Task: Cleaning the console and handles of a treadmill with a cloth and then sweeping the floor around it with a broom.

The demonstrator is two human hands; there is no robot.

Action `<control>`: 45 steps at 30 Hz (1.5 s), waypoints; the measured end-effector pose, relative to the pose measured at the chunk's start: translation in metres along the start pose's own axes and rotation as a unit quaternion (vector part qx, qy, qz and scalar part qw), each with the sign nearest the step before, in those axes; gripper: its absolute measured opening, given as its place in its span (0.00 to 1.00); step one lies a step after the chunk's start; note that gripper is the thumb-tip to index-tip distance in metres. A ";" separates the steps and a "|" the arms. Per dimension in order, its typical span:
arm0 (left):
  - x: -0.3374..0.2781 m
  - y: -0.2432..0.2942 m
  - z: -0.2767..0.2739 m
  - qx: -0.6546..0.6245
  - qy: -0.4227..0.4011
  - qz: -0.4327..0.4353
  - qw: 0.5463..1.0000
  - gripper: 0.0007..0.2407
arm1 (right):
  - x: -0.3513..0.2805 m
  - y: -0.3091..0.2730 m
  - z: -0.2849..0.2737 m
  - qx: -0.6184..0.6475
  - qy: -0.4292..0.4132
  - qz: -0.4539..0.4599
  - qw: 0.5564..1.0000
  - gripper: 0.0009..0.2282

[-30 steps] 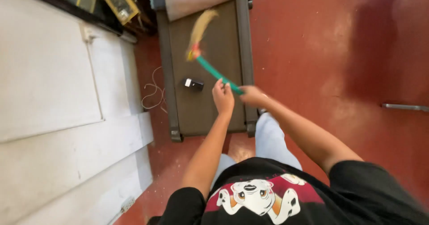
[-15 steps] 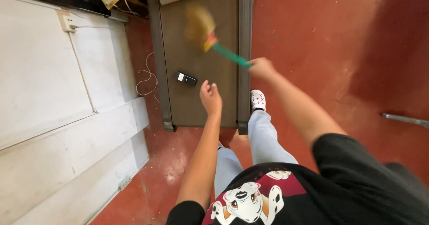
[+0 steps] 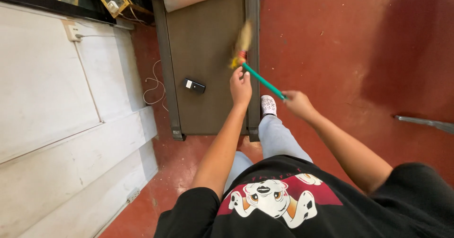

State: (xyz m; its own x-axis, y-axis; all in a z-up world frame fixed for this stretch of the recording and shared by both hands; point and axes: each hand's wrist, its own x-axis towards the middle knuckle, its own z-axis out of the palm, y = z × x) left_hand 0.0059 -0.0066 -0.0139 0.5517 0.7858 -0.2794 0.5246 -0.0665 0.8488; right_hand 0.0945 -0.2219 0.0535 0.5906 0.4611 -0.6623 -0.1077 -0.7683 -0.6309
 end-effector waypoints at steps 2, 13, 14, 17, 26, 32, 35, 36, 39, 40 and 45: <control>0.000 0.004 -0.008 0.011 0.009 -0.037 0.999 0.18 | 0.031 0.016 0.008 0.002 0.015 0.010 1.000 0.17; -0.037 -0.010 -0.030 0.042 0.026 -0.074 0.996 0.17 | -0.032 0.007 -0.012 0.003 0.088 -0.116 0.989 0.20; -0.040 -0.012 -0.028 0.049 0.022 -0.071 0.996 0.17 | -0.039 0.021 -0.013 0.000 0.070 -0.149 0.986 0.20; -0.036 -0.028 -0.012 0.061 0.026 -0.031 0.997 0.16 | -0.023 0.020 -0.021 -0.046 -0.020 0.045 0.998 0.17; -0.040 0.002 -0.011 0.076 0.036 -0.007 0.996 0.15 | 0.061 -0.043 -0.018 0.051 0.146 -0.087 0.984 0.18; -0.042 -0.017 -0.004 0.076 0.035 0.000 0.997 0.14 | 0.048 0.054 -0.012 -0.036 0.054 -0.103 0.993 0.18; -0.042 0.000 0.002 0.050 0.028 0.016 0.998 0.14 | 0.072 0.037 -0.017 -0.063 0.027 -0.041 0.997 0.15; -0.044 0.006 0.003 0.050 0.030 0.018 0.998 0.14 | 0.086 0.030 -0.017 -0.062 0.027 -0.043 0.997 0.15; -0.049 0.011 0.002 0.045 0.013 -0.002 0.999 0.14 | 0.112 -0.002 -0.013 -0.067 0.074 -0.024 0.995 0.15; -0.054 0.007 0.003 0.043 0.014 0.006 0.999 0.14 | 0.109 -0.018 -0.013 -0.044 0.087 -0.028 0.995 0.16; -0.087 -0.003 -0.017 0.026 0.031 -0.007 0.999 0.14 | 0.092 0.026 0.020 -0.005 0.176 -0.187 0.966 0.18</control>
State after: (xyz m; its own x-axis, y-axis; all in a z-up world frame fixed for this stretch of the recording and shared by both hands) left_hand -0.0546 -0.0640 0.0149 0.5043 0.8232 -0.2609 0.5655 -0.0864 0.8202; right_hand 0.1301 -0.1905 -0.0319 0.8226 0.5290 -0.2085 0.1725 -0.5815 -0.7950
